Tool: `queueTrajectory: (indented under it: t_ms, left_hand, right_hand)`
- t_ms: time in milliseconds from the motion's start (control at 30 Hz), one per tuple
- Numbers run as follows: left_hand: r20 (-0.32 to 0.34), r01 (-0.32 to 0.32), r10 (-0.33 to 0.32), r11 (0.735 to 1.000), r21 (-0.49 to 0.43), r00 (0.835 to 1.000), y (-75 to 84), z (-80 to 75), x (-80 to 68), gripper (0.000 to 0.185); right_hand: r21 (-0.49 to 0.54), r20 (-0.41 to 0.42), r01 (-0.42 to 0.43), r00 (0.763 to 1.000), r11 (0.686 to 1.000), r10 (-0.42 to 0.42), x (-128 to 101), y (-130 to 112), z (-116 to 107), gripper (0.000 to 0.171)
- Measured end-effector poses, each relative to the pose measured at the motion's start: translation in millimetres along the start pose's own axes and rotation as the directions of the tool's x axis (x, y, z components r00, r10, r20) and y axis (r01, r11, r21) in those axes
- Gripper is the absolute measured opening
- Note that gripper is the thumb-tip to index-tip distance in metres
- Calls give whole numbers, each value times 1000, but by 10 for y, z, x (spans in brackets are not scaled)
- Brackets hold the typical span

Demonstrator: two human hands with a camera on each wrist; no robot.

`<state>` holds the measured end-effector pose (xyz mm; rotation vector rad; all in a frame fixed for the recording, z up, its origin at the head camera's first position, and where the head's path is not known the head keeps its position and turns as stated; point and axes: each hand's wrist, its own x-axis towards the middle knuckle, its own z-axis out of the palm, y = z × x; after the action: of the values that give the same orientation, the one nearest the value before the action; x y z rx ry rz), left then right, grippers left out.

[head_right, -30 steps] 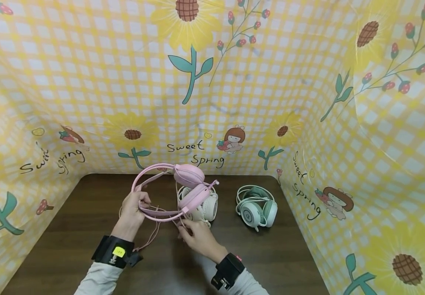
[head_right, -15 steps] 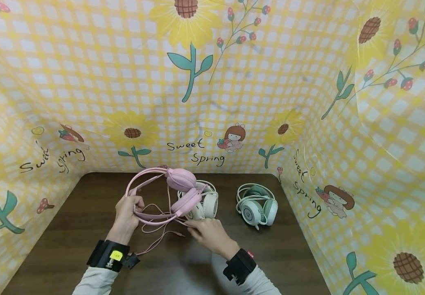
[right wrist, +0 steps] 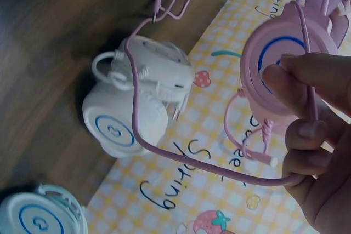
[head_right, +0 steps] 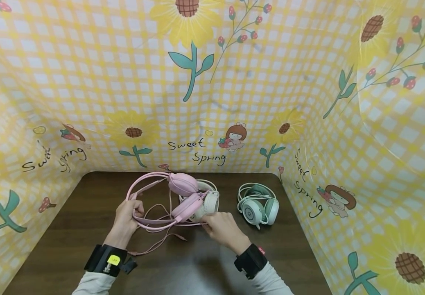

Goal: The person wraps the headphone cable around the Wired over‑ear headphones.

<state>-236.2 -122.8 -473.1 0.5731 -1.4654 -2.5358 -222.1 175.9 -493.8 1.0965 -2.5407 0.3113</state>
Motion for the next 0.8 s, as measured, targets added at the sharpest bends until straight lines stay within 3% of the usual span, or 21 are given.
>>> queueTrajectory:
  t_ms: [300, 500, 700, 800]
  left_hand:
    - [46, 66, -66, 998, -7, 997, -15, -71, -22, 41]
    - [74, 58, -57, 998, -21, 996, 16, -102, -37, 41]
    - [62, 51, -50, 999, -15, 997, 17, -123, -29, 41]
    - [64, 65, -63, 998, -24, 996, 11, -144, -29, 43]
  right_hand:
    - [9, 22, -1, 1000, 1000, 0, -84, 50, -148, 13]
    - [-9, -16, 23, 1000, 1000, -23, -78, 94, -244, 15]
    - [23, 12, 47, 999, 999, -47, -89, 201, -304, 22]
    - [20, -22, 48, 999, 999, -48, -106, 271, -298, 19]
